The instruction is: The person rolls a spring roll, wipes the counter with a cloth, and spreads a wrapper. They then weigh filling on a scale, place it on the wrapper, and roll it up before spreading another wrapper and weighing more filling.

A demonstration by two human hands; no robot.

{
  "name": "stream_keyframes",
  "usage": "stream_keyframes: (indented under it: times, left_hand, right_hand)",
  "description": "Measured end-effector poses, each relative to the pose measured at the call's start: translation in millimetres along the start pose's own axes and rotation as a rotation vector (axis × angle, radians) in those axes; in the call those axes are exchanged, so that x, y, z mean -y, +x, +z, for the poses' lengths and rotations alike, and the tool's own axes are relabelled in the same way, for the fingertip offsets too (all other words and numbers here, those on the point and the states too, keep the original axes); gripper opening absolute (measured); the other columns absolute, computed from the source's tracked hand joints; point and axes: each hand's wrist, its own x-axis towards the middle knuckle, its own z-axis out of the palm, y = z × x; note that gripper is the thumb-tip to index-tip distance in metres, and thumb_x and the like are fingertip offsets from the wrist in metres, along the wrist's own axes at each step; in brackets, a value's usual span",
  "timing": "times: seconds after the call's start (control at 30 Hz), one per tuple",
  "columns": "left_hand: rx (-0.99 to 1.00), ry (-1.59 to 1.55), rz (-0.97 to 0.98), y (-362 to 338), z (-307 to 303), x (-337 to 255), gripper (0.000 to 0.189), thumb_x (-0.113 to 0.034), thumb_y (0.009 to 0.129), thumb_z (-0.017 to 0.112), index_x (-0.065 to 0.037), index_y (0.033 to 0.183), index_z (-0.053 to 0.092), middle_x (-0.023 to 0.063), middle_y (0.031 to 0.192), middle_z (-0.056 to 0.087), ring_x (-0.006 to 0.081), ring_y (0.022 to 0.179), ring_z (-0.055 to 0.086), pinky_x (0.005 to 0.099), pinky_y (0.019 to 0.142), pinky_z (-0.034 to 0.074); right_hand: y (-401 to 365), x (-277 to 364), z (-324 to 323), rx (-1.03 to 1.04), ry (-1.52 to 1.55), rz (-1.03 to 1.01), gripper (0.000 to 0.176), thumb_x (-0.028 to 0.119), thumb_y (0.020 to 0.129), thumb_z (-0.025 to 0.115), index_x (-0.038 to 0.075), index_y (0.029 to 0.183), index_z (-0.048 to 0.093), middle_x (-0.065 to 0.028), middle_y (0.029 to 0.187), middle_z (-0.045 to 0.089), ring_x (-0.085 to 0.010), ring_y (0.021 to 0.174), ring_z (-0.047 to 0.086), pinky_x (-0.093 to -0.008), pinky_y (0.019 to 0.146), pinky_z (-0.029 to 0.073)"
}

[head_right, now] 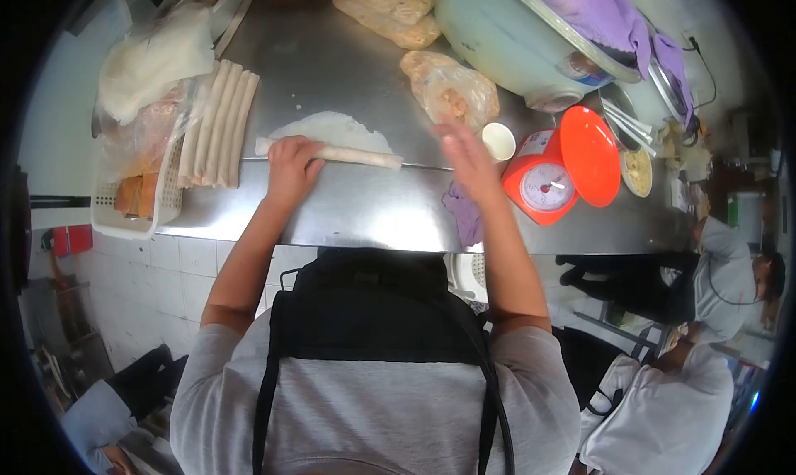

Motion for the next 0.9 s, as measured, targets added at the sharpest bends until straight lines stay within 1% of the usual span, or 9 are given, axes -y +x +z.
stream_keyframes:
  times: [0.07, 0.13, 0.23, 0.33, 0.43, 0.53, 0.73, 0.83, 0.9]
  left_hand:
    - [-0.012, 0.01, -0.006, 1, 0, -1, 0.032, -0.013, 0.063, 0.068, -0.014, 0.094, 0.061, 0.0061, 0.093, 0.056, 0.0277, 0.088, 0.049, 0.0414, 0.078, 0.035]
    - [-0.021, 0.008, -0.016, 1, -3, -2, 0.03, -0.012, 0.063, 0.068, -0.014, 0.092, 0.062, 0.0058, 0.091, 0.056, 0.0273, 0.087, 0.05, 0.041, 0.077, 0.036]
    - [-0.034, -0.014, -0.032, 4, -7, -6, 0.028, -0.011, 0.062, 0.068, -0.013, 0.089, 0.062, 0.0054, 0.088, 0.057, 0.0267, 0.084, 0.052, 0.0403, 0.077, 0.037]
    - [-0.051, -0.018, -0.041, 5, -6, -3, 0.026, -0.011, 0.061, 0.068, -0.013, 0.087, 0.062, 0.0049, 0.086, 0.057, 0.0261, 0.083, 0.052, 0.0395, 0.076, 0.038]
    - [-0.044, -0.029, -0.056, 2, -1, 1, 0.026, -0.011, 0.062, 0.068, -0.014, 0.087, 0.062, 0.0042, 0.089, 0.055, 0.0253, 0.087, 0.051, 0.0391, 0.078, 0.037]
    - [-0.005, -0.043, -0.09, 0, 0, 0, 0.026, -0.011, 0.063, 0.067, -0.015, 0.089, 0.062, 0.0037, 0.091, 0.052, 0.0245, 0.091, 0.049, 0.039, 0.082, 0.035]
    - [0.014, -0.05, -0.095, 4, -5, -1, 0.025, -0.011, 0.064, 0.067, -0.014, 0.088, 0.062, 0.0038, 0.088, 0.052, 0.0246, 0.089, 0.049, 0.039, 0.08, 0.036]
    - [-0.016, -0.045, -0.061, 6, -6, -2, 0.024, -0.01, 0.064, 0.067, -0.013, 0.087, 0.062, 0.0039, 0.086, 0.051, 0.0246, 0.086, 0.049, 0.0391, 0.077, 0.037]
    - [-0.029, -0.046, -0.05, 6, -5, -3, 0.025, -0.01, 0.064, 0.067, -0.013, 0.088, 0.062, 0.004, 0.087, 0.051, 0.0247, 0.087, 0.049, 0.0392, 0.077, 0.037]
  right_hand:
    - [16, 4, 32, 0.293, 0.103, -0.039, 0.053, 0.042, 0.092, 0.031, 0.003, 0.127, 0.041, -0.0125, 0.117, 0.055, -0.0222, 0.115, 0.044, -0.0349, 0.101, 0.026]
    - [34, -6, 64, 0.441, 0.169, -0.042, 0.048, 0.035, 0.092, 0.035, 0.002, 0.127, 0.041, -0.0142, 0.122, 0.05, -0.0268, 0.116, 0.044, -0.0366, 0.1, 0.029]
    - [60, -26, 89, 0.633, -0.245, -0.256, 0.05, 0.031, 0.09, 0.038, 0.001, 0.13, 0.034, -0.0176, 0.131, 0.04, -0.0312, 0.126, 0.032, -0.0406, 0.105, 0.02]
    - [58, -31, 73, 0.801, -0.362, -0.404, 0.06, 0.031, 0.086, 0.043, 0.0, 0.134, 0.024, -0.0191, 0.137, 0.029, -0.033, 0.13, 0.02, -0.0445, 0.107, 0.012]
    - [52, -31, 41, 0.945, -0.49, -0.469, 0.07, 0.033, 0.083, 0.048, 0.0, 0.136, 0.017, -0.0185, 0.139, 0.024, -0.0323, 0.131, 0.018, -0.0454, 0.107, 0.01]
    - [64, -29, 47, 0.994, -0.508, -0.558, 0.078, 0.04, 0.08, 0.052, -0.001, 0.136, 0.016, -0.0205, 0.14, 0.021, -0.0331, 0.132, 0.016, -0.0466, 0.107, 0.01]
    - [101, -21, 104, 0.867, -0.687, -0.608, 0.086, 0.051, 0.078, 0.047, 0.0, 0.137, 0.013, -0.023, 0.142, 0.012, -0.0336, 0.133, 0.009, -0.0502, 0.106, 0.006]
    - [81, -24, 82, 0.863, -0.792, -0.615, 0.086, 0.052, 0.078, 0.047, 0.0, 0.137, 0.013, -0.0222, 0.142, 0.014, -0.0332, 0.133, 0.012, -0.0507, 0.106, 0.005]
    - [62, -29, 55, 0.828, -0.764, -0.591, 0.083, 0.054, 0.078, 0.047, -0.002, 0.133, 0.023, -0.0225, 0.138, 0.025, -0.0339, 0.13, 0.02, -0.0517, 0.105, 0.008]
